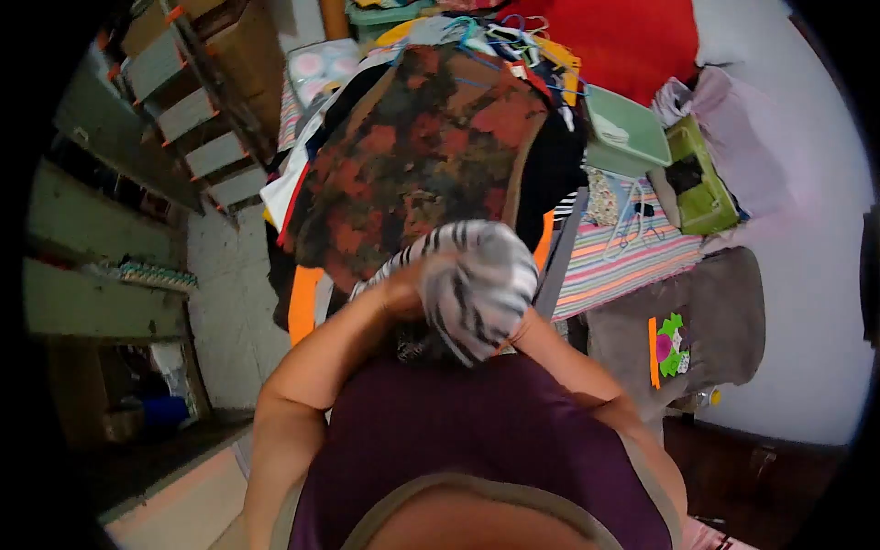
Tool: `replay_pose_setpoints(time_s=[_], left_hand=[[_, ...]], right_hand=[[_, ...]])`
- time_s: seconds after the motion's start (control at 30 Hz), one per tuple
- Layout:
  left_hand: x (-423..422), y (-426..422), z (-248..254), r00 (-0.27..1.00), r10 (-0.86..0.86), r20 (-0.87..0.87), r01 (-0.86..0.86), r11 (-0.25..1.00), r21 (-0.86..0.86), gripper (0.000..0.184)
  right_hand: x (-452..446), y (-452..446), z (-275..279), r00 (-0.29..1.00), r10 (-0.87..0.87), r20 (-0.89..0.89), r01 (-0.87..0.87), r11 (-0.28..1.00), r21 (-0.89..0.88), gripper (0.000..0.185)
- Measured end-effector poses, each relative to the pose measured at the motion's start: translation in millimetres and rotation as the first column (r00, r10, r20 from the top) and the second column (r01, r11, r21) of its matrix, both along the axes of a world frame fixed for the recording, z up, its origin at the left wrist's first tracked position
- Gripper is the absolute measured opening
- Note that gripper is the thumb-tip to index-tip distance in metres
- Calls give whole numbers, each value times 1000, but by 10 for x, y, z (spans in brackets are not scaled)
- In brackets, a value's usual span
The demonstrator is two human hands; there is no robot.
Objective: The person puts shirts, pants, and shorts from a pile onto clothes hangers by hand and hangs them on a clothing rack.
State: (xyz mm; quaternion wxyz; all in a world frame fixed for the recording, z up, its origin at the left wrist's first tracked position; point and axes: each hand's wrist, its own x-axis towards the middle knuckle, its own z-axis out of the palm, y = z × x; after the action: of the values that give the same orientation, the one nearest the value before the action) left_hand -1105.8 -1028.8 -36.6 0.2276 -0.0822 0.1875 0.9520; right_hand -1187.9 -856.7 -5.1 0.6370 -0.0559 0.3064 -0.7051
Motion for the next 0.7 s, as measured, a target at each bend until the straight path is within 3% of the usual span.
replay_pose_setpoints(time_s=[0.03, 0.07, 0.1, 0.13, 0.2, 0.3, 0.4, 0.53, 0.57, 0.63, 0.7], left_hand=[[0, 93, 72, 969, -95, -226, 11, 938, -346, 32], [30, 168, 176, 881, -251, -400, -71, 766, -639, 30], [46, 220, 336, 751, -442, -491, -234, 518, -823, 29], [31, 242, 554, 787, -450, -423, -134, 544, -828, 27], [9, 317, 653, 743, -566, -358, -124, 409, -904, 31], [-53, 475, 610, 645, -567, -512, -229, 496, -838, 38], [-150, 532, 700, 593, -604, -532, -230, 507, -831, 43], [-281, 539, 840, 506, -525, -684, -551, 414, -725, 44], [-249, 469, 954, 629, -462, -626, -423, 472, -774, 42], [-207, 388, 850, 820, -341, -460, -311, 410, -858, 41], [-144, 319, 610, 927, -186, -326, -232, 399, -887, 38]], right_hand=[[-23, 29, 30, 999, -33, 20, 34, 999, -35, 53], [-38, 68, 29, 997, -66, 48, 69, 996, -58, 53], [-53, 110, 28, 993, -98, 63, 102, 992, -74, 53], [-71, 142, 19, 989, -123, 78, 129, 988, -89, 53], [-88, 192, -19, 984, -150, 98, 159, 982, -99, 52], [-146, 327, -9, 984, -174, 47, 177, 982, -60, 52], [-290, 515, 65, 981, -180, -65, 181, 983, 4, 51], [-635, 836, 430, 924, -125, -361, 183, 974, 131, 50], [-744, 923, 601, 887, -116, -448, 201, 968, 148, 50], [-995, 1079, 990, 789, -128, -601, 263, 954, 142, 50], [-1332, 1183, 1378, 665, -206, -718, 374, 924, 82, 49]])
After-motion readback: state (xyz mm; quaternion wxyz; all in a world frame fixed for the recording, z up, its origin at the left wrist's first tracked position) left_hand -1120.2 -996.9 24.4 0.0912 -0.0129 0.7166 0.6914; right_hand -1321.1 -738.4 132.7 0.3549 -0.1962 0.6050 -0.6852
